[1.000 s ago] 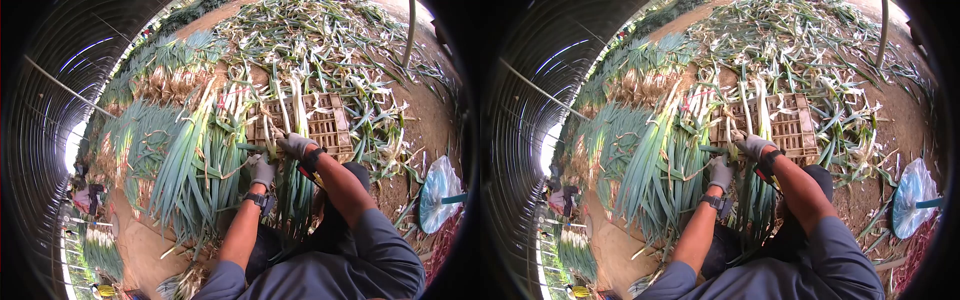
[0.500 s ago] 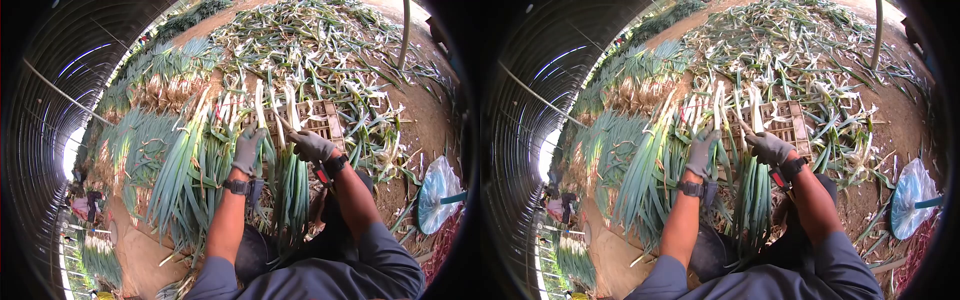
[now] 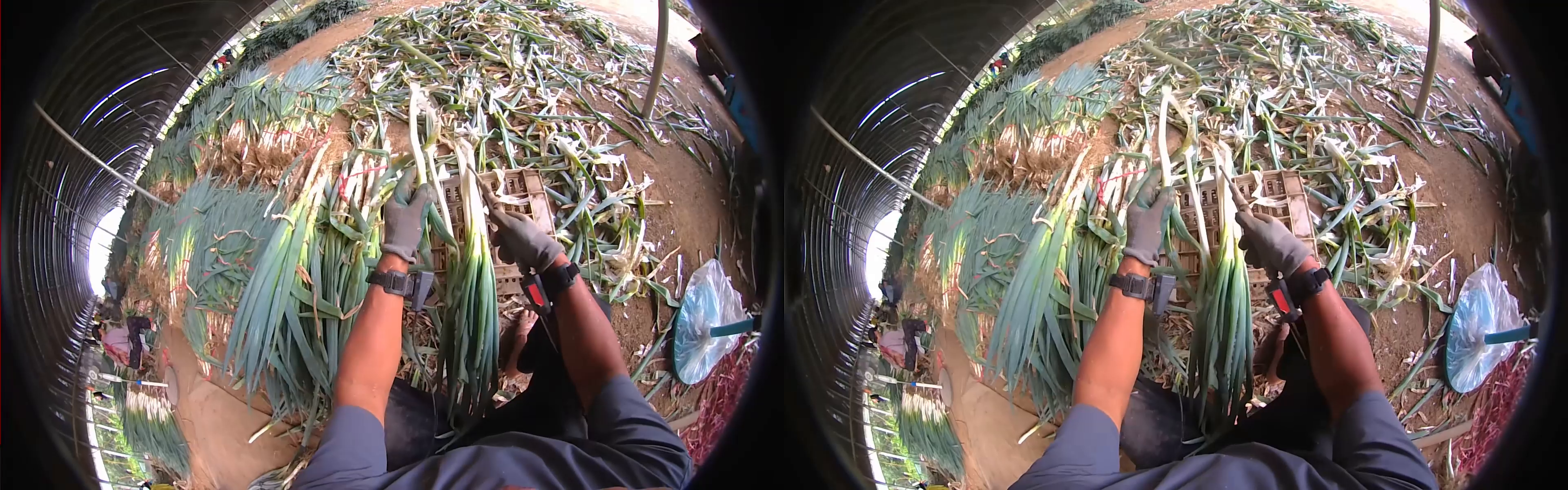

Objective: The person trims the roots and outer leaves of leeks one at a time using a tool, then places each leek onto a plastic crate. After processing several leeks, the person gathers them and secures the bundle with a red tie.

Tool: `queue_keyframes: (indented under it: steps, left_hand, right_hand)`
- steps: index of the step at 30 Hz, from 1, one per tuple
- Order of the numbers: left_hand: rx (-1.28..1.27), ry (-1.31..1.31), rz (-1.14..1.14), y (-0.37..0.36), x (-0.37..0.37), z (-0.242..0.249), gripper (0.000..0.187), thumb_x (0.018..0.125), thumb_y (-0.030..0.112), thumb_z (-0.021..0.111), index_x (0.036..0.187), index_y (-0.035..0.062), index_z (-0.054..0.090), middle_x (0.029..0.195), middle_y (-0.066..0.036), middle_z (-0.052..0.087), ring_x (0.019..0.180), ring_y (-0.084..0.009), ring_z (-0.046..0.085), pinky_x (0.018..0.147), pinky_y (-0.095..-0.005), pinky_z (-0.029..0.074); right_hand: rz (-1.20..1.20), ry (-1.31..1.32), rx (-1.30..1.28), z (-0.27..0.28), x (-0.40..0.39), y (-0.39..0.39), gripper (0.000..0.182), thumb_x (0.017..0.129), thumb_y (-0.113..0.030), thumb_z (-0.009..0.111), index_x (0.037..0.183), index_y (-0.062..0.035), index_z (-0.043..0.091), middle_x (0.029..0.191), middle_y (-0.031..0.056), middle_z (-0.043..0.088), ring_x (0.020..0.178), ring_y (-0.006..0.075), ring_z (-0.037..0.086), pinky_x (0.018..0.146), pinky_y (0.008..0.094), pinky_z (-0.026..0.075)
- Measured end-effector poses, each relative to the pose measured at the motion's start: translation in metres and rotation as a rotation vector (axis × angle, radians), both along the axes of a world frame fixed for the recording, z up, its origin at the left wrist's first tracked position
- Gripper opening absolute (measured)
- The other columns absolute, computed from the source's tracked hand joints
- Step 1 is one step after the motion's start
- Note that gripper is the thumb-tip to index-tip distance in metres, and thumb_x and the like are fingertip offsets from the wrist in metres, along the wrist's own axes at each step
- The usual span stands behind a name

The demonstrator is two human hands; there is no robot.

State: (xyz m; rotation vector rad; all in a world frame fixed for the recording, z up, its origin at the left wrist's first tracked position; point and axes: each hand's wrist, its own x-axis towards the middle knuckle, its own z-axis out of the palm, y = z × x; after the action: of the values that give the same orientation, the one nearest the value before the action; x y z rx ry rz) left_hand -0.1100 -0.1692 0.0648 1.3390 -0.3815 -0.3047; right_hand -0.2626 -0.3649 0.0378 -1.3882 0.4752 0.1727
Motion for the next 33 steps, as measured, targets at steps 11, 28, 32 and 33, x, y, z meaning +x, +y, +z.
queue_keyframes:
  steps: [11,28,32,33]
  left_hand:
    - [1.018,-0.139,-0.139,0.029,-0.036,-0.107,0.066,0.093,0.041,0.070,0.145,0.0028,0.053,0.128,-0.022,0.068,0.113,-0.0335,0.068,0.098,-0.0407,0.052]
    - [1.813,-0.237,0.282,0.221,0.111,-0.082,0.055,0.097,0.048,0.052,0.140,0.0145,0.058,0.136,-0.017,0.063,0.120,-0.0359,0.064,0.102,-0.0481,0.050]
    - [1.857,-0.216,0.262,0.197,0.138,-0.080,0.068,0.090,0.054,0.058,0.141,0.0086,0.055,0.136,-0.020,0.063,0.126,-0.0351,0.061,0.103,-0.0466,0.049]
    - [1.899,-0.253,0.320,0.188,0.139,-0.082,0.076,0.086,0.057,0.061,0.142,0.0067,0.055,0.138,-0.022,0.062,0.127,-0.0359,0.060,0.105,-0.0465,0.048]
  right_hand:
    - [0.036,0.015,0.035,-0.005,0.005,0.012,0.048,0.100,-0.049,0.058,0.100,-0.0013,0.059,0.078,0.0077,0.061,0.056,0.0155,0.057,0.049,0.0312,0.048]
    - [0.280,0.029,-0.023,0.019,0.025,0.062,0.053,0.102,-0.053,0.057,0.113,-0.0012,0.060,0.083,0.0061,0.064,0.058,0.0137,0.061,0.054,0.0288,0.051]
    - [0.303,0.032,-0.053,0.013,0.029,0.062,0.054,0.102,-0.053,0.056,0.115,-0.0006,0.060,0.083,0.0050,0.063,0.059,0.0125,0.061,0.054,0.0282,0.049]
    - [0.306,0.034,-0.060,0.012,0.029,0.062,0.056,0.102,-0.053,0.055,0.117,0.0003,0.061,0.083,0.0048,0.063,0.059,0.0123,0.062,0.053,0.0279,0.048]
